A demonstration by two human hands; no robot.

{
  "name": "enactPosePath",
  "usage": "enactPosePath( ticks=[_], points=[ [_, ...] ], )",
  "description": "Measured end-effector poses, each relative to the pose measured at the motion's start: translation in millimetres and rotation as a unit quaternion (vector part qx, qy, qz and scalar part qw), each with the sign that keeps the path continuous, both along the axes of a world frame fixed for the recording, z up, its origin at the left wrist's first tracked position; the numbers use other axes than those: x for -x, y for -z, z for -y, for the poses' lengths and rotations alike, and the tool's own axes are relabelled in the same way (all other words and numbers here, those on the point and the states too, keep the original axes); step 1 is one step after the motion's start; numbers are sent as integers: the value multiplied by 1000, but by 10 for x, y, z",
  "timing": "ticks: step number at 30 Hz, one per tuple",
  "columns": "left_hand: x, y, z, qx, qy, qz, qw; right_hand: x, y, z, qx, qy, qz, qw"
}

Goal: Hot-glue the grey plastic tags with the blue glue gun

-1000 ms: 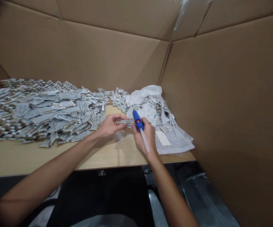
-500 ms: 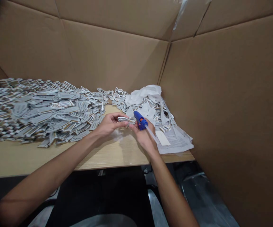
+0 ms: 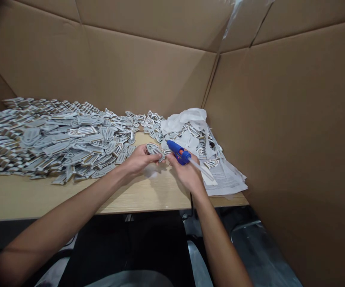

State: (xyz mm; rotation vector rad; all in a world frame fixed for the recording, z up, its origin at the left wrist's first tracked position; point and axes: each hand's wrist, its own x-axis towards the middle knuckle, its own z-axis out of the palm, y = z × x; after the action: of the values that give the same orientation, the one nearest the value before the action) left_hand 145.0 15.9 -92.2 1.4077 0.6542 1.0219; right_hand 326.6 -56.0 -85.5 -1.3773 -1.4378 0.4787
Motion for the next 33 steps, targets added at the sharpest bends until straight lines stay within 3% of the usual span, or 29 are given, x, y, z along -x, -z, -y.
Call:
enactPosePath(
  ticks=[5, 10, 14, 24, 33],
  points=[
    [34, -30, -51, -13, 13, -10, 1000, -159, -30, 42, -12, -58, 80, 995],
    [36, -104, -13, -1, 36, -17, 999, -241, -55, 84, -25, -32, 147, 988],
    [26, -118, 8, 11, 30, -16, 999, -241, -73, 107, -37, -50, 150, 987],
    [51, -93, -25, 80, 35, -41, 995, -248, -64, 85, -30, -14, 137, 990],
    [81, -148, 73, 8, 28, -84, 996, -246, -28, 47, -39, -58, 200, 977]
  ],
)
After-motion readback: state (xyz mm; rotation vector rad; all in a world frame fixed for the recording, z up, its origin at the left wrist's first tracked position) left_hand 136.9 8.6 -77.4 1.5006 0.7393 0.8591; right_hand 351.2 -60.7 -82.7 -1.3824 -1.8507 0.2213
